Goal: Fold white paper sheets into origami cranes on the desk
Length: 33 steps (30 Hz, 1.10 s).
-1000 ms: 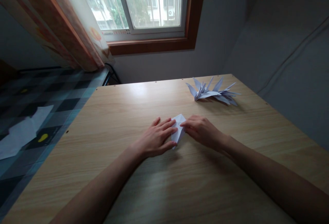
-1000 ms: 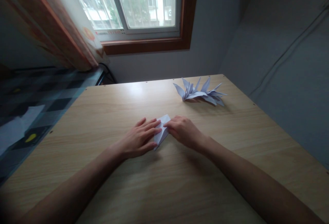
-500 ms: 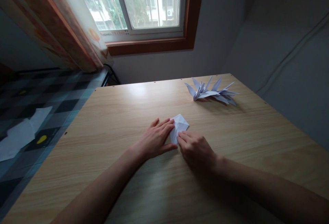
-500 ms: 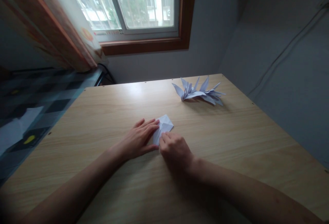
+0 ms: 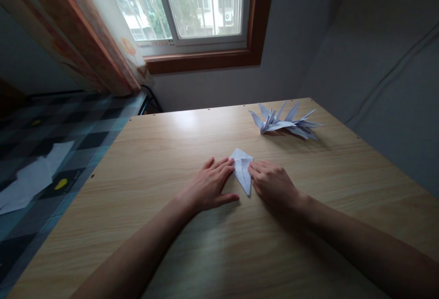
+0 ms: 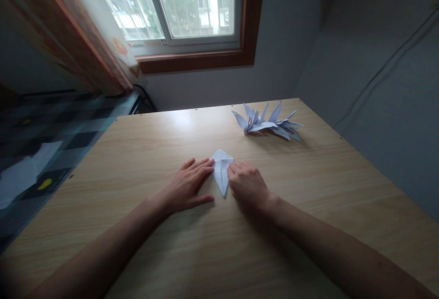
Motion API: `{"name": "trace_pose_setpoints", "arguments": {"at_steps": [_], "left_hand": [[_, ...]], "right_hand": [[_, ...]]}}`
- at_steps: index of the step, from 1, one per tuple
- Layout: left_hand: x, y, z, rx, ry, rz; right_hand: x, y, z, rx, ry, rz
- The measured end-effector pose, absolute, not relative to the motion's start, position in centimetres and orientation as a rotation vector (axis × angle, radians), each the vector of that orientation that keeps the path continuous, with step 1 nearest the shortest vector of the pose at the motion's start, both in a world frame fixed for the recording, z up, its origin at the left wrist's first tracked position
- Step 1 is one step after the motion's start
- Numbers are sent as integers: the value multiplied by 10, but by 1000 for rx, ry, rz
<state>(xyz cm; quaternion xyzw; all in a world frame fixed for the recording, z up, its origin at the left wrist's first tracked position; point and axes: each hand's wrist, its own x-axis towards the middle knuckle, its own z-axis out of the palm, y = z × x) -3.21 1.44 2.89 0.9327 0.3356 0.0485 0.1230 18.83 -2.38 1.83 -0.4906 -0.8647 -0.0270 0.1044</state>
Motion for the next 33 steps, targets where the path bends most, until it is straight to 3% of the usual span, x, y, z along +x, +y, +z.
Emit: {"name": "trace_pose_setpoints", "arguments": {"at_steps": [12,17,24,33], "left_hand": [[-33,14,25,2772,970,226],[-32,15,24,2760,987,239],[-34,19,18,2650,1054,332],[-40,21,16,2608,841,648]], "right_hand": [[202,-1,7,-1163,-2231,431],[209,0,18,-1220,-2109,501],[220,3,26,-1137,-2503,450],[229,7,25,-1086,-2535,502]]}}
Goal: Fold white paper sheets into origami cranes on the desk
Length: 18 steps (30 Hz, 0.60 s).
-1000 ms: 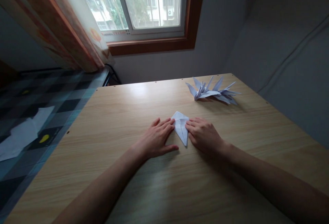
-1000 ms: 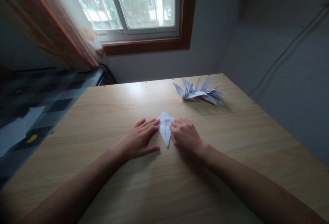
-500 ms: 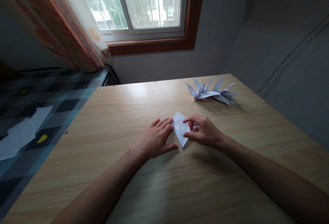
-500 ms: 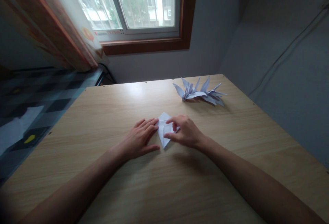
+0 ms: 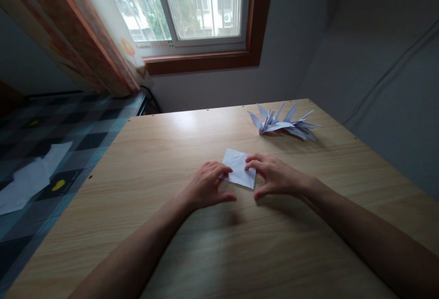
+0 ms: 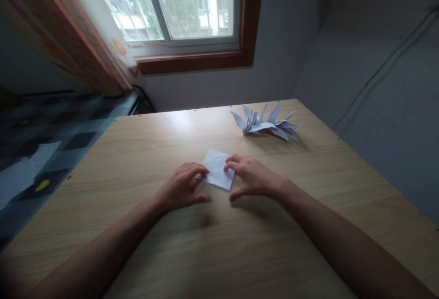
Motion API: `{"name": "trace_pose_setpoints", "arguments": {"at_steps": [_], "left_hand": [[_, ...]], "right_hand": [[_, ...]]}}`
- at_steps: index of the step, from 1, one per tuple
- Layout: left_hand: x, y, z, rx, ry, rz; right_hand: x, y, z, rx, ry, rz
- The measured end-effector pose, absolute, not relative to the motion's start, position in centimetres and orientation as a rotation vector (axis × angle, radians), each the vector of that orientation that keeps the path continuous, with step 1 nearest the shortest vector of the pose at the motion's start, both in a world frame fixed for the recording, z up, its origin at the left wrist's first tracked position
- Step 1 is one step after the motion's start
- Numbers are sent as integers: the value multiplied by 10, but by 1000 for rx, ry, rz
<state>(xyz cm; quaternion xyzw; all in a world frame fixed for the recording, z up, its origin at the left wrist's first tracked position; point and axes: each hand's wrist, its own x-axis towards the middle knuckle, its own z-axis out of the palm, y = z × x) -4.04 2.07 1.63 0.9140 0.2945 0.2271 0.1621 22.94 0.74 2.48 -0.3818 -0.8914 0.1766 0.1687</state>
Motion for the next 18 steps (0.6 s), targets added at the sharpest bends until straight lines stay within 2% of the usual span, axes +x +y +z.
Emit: {"name": "trace_pose_setpoints", "arguments": {"at_steps": [6,18], "left_hand": [[-37,20,18,2736,825,595],[-33,17,19,2939,889,592]], "right_hand": [[228,7,22,-1017,-2537,456],[216,3,12,-863,-2601,89]]}}
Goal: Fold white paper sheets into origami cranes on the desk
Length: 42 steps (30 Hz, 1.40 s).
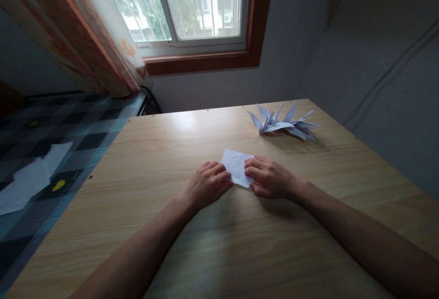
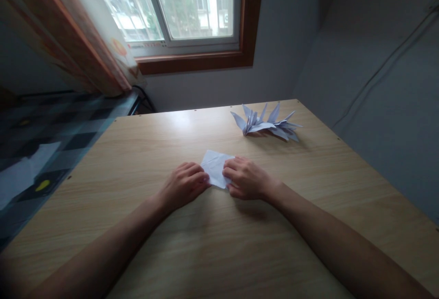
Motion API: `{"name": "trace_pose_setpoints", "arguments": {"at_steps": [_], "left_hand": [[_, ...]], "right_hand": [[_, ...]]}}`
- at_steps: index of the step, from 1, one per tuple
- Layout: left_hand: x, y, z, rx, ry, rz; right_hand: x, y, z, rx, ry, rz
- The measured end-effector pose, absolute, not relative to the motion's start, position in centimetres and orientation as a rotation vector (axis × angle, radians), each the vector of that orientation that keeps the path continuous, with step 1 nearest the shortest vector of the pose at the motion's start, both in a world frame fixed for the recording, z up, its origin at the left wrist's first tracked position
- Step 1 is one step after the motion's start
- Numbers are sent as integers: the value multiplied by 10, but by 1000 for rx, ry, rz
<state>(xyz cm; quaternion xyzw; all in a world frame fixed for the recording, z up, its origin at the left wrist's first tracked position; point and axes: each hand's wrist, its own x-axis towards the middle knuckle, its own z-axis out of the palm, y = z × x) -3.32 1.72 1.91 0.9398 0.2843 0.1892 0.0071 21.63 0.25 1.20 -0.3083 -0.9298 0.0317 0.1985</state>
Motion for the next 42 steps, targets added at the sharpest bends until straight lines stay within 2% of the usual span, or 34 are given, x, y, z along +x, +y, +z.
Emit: {"name": "trace_pose_setpoints", "arguments": {"at_steps": [7,13,21,25,28,36,42], "left_hand": [[-33,15,22,3043,873,557],[-32,15,24,3026,911,516],[-32,14,21,3144,1021,683],[-30,14,23,3214,1106,714],[-30,14,24,3209,1149,790],[-26,9,26,3258,968,939],[-25,7,26,3308,862,1021]], "right_hand": [[215,1,10,-739,-2492,119],[211,-2,13,-741,-2499,-2],[206,-10,12,-687,-2160,2],[207,-16,8,-710,-1997,-201],[201,-22,10,-630,-2083,-297],[176,-16,6,-1044,-2421,2],[176,-7,9,-1089,-2541,122]]}}
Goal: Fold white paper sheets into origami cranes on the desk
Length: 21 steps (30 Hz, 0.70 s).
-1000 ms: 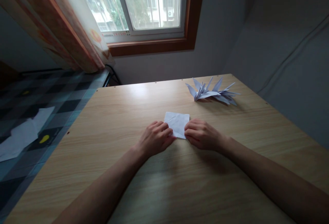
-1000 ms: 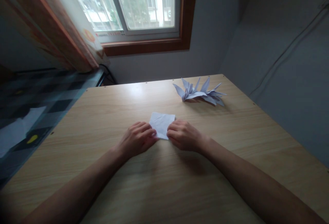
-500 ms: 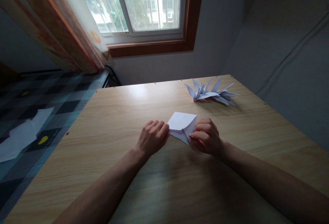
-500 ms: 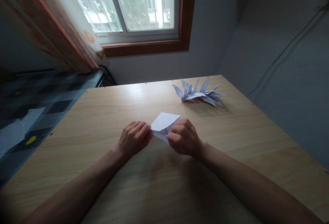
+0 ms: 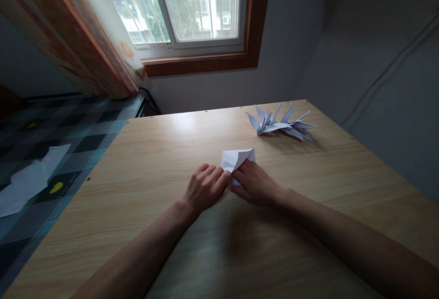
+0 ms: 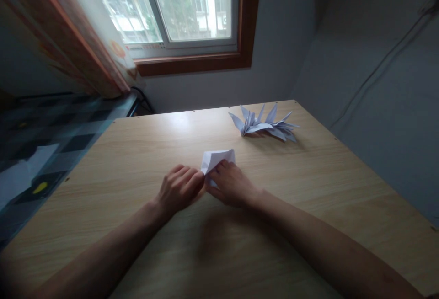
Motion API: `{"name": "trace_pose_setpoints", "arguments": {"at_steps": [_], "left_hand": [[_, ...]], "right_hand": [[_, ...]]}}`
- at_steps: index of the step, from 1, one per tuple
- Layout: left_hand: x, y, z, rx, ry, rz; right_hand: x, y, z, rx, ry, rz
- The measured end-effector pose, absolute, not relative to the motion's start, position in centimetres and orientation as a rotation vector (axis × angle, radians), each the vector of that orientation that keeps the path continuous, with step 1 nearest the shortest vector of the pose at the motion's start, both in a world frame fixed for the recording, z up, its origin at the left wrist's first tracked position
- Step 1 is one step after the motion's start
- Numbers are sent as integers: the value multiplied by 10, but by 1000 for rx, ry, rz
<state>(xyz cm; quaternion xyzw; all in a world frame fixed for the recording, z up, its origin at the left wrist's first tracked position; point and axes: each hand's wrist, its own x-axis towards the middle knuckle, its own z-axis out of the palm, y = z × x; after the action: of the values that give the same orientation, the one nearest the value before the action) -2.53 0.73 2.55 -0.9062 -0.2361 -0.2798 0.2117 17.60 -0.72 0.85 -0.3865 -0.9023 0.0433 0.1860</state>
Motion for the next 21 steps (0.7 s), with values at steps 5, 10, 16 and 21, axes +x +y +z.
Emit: {"name": "trace_pose_setpoints", "arguments": {"at_steps": [5,10,16,21], "left_hand": [[-26,8,27,-2357,-591,-835],[-21,7,29,-2404,-610,-774],[-23,7,27,-2430,-587,-921],[-21,7,28,-2406,-618,-971]], "right_hand": [[174,-4,7,-1049,-2541,113],[173,-5,1,-1005,-2579,20],[174,-7,1,-959,-2583,-23],[174,-6,1,-955,-2610,-27]]}}
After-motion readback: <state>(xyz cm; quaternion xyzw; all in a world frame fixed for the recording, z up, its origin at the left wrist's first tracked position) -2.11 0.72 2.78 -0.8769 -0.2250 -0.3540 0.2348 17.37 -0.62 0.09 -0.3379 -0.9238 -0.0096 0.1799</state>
